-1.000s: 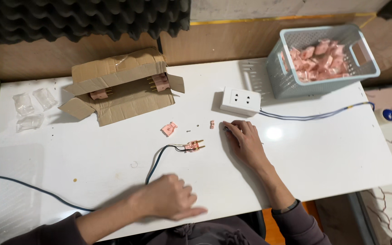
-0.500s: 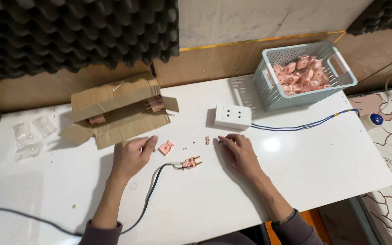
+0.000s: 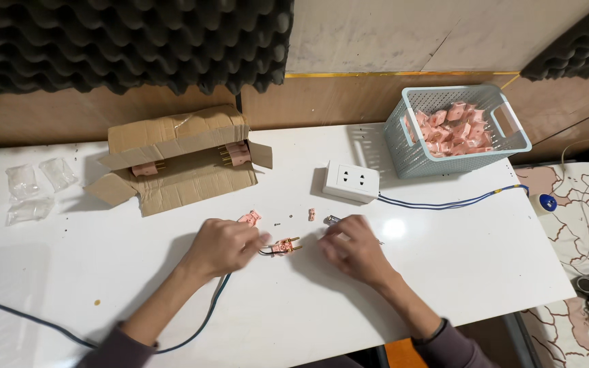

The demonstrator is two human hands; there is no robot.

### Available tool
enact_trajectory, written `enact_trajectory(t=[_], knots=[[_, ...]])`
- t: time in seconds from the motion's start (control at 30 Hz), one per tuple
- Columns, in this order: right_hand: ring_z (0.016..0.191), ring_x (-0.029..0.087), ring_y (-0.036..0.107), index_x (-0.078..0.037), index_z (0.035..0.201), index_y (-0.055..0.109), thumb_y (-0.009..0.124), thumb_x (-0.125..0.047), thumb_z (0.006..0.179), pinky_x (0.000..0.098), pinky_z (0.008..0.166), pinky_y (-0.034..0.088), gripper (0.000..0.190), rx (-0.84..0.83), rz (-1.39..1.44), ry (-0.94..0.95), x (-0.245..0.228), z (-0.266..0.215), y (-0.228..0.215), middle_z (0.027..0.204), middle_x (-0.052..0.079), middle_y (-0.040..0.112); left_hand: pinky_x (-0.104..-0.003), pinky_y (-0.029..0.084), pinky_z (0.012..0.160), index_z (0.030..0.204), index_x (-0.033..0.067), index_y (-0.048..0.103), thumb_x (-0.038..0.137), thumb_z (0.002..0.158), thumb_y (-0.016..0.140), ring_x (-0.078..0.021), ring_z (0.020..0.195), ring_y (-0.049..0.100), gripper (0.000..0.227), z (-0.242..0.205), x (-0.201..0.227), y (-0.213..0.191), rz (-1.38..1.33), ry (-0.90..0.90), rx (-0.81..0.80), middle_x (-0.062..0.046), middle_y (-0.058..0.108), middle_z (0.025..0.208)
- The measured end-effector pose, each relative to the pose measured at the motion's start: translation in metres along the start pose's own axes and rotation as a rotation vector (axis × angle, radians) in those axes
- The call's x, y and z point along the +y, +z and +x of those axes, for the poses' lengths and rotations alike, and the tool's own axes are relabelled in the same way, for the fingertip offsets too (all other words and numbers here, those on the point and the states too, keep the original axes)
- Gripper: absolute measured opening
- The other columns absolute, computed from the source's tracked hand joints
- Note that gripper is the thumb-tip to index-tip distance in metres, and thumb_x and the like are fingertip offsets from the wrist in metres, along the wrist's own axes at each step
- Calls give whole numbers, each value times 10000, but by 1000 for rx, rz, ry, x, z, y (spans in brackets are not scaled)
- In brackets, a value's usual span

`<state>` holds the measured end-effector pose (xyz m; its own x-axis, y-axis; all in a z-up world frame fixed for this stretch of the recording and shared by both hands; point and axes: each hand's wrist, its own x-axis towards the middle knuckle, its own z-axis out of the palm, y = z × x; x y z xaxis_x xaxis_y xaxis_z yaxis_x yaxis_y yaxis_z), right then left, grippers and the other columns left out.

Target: The person assembles small pink electrical components on a white table, using a screwdriver to tighten screws on the parts. They handle the components and wires, occasionally picking up and placing down the screwdriver while working.

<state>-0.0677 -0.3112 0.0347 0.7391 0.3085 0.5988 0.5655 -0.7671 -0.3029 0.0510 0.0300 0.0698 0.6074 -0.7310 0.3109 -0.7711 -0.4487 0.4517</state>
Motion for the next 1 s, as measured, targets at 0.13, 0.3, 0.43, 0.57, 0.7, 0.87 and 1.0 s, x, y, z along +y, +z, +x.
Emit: enact_trajectory(t=[0.13, 0.3, 0.43, 0.57, 0.7, 0.87, 1.0], knots=[[852, 262, 692, -161, 930, 744, 679, -238, 1135, 462, 909, 583, 229, -205, -17, -513, -40, 35, 1, 902, 44, 687, -461, 607, 547, 699, 150, 703, 624, 1174, 510, -325, 527, 768, 698, -25, -6, 16, 264, 386, -58, -120, 680, 557], [772, 236, 522, -150, 832, 629, 616, -140, 1257, 364, 833, 472, 425, -447, 55, -1070, -88, 71, -17, 825, 13, 576, -349, 307, 467, 687, 180, 511, 630, 1224, 494, -169, 429, 419, 701, -7, -13, -21, 321, 1047, -67, 35, 482, 543], [774, 255, 531, -131, 829, 632, 625, -142, 1239, 381, 825, 487, 410, -366, 117, -1009, -99, 95, -23, 816, 40, 569, -400, 364, 474, 706, 201, 550, 581, 1160, 550, -244, 469, 528, 592, 24, 3, -52, 317, 721, 121, -9, 549, 613], [732, 280, 565, -140, 843, 637, 663, -133, 1050, 430, 733, 465, 210, -120, 283, -544, -3, 90, -9, 824, 7, 582, -314, 409, 620, 710, 158, 673, 331, 1071, 466, -158, 641, 607, 450, 29, -6, -84, -378, 109, 622, 21, 661, 710], [581, 170, 540, -39, 696, 622, 350, -116, 1257, 359, 623, 447, 629, 608, 249, 211, 44, 133, -33, 635, 93, 612, -289, 188, 412, 559, 184, 441, 672, 968, 557, -128, 358, 304, 648, 66, -18, -121, -1270, -284, 1408, 39, 304, 442], [488, 97, 487, -104, 526, 583, 610, -319, 1112, 291, 552, 415, 625, 1051, 181, 633, 123, 166, -32, 469, 9, 541, -347, 153, 446, 625, 179, 464, 604, 826, 595, -93, 454, 235, 487, 107, -80, -143, -1190, -466, 1984, 70, 318, 539], [464, 96, 554, -109, 484, 651, 583, -219, 999, 311, 541, 460, 531, 1116, -39, 648, 137, 160, -27, 450, -15, 604, -348, 193, 523, 639, 174, 457, 542, 843, 572, -104, 518, 294, 436, 105, -78, -132, -1032, -489, 1936, 53, 377, 573]])
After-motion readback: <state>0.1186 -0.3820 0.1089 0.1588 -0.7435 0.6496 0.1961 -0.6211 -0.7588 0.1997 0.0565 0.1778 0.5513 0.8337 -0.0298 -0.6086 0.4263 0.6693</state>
